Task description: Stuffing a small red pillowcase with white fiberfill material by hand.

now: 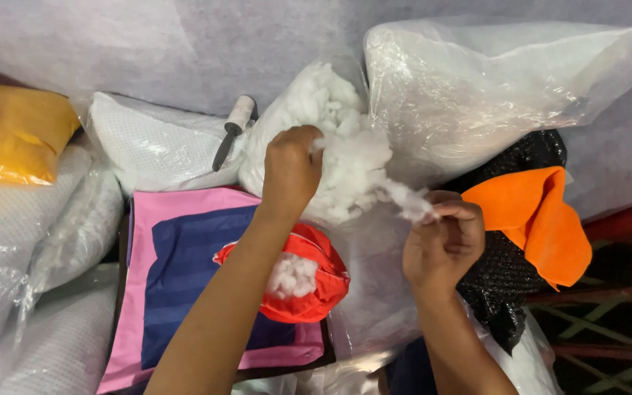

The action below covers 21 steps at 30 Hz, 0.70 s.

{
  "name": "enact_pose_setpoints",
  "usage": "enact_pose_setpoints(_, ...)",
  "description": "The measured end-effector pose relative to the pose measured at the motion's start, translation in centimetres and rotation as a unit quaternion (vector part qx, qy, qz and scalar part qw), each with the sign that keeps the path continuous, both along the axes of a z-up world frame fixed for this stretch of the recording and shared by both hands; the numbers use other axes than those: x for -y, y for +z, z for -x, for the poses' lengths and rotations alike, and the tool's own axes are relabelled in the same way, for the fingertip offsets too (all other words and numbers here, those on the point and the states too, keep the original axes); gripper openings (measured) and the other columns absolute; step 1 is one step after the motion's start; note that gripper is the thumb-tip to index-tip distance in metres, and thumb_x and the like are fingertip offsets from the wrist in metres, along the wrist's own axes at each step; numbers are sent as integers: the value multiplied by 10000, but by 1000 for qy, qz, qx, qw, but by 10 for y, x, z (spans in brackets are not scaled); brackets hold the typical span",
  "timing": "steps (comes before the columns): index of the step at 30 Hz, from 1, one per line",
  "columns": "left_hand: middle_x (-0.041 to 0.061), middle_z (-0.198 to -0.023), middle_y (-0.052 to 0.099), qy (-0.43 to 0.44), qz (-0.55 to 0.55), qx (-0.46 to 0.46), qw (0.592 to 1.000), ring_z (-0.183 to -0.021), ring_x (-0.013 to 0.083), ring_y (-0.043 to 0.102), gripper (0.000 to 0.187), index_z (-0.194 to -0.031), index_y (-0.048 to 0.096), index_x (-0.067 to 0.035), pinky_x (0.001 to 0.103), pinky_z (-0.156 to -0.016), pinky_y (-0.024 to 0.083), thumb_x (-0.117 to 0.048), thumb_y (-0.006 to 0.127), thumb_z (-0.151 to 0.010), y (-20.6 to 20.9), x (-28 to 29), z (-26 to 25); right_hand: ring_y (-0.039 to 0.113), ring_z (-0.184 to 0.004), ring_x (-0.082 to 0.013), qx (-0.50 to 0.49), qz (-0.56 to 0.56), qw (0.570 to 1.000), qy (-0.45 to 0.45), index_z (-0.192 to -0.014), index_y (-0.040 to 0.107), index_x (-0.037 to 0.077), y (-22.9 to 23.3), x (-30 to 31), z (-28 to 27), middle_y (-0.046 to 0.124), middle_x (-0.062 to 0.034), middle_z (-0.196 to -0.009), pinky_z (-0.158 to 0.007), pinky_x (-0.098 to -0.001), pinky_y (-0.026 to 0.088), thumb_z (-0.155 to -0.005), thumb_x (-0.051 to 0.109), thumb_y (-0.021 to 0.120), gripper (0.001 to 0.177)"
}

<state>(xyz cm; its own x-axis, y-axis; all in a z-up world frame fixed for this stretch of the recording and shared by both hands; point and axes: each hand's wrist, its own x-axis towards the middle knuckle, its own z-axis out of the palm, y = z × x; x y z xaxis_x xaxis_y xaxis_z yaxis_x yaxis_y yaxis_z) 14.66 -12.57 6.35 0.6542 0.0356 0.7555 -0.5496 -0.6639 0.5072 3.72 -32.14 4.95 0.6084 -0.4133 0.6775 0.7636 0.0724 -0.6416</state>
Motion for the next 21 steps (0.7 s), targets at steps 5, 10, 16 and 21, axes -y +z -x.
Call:
enact_pose_setpoints(5,142,-808,692,-43,160,-96,981,-816,328,709,136,-930,729,-22,399,-760,563,21,780,-811,16,-5,-3,655,-828,-280,-7,178,980,91,-889,639,-18,-11,-44,17,668,-163,-882,-739,-363,538,-798,-105,651,126)
enact_pose_setpoints(10,60,-765,674,-63,260,-175,948,-771,198,685,101,-901,747,-124,365,-765,560,-91,807,-826,36,-12,11,726,-910,-323,21,504,856,114,-966,711,51,-53,-76,22,682,-134,-1097,-757,-387,593,-866,-5,691,116)
enact_pose_setpoints(16,54,-822,701,-116,396,-263,872,-725,118,738,159,-972,763,-123,248,-706,607,-87,788,-820,50,-24,25,682,-1049,-339,77,597,798,28,-1073,702,73,-75,-86,24,627,-163,-1134,-901,-451,537,-831,21,744,251)
enact_pose_setpoints(21,107,-890,631,-149,556,-234,784,-771,168,741,230,-1011,714,5,280,-781,665,47,787,-797,80,-29,54,668,-1123,-359,68,523,848,46,-1119,721,70,-42,-79,22,661,-139,-1212,-933,-482,524,-926,102,696,197)
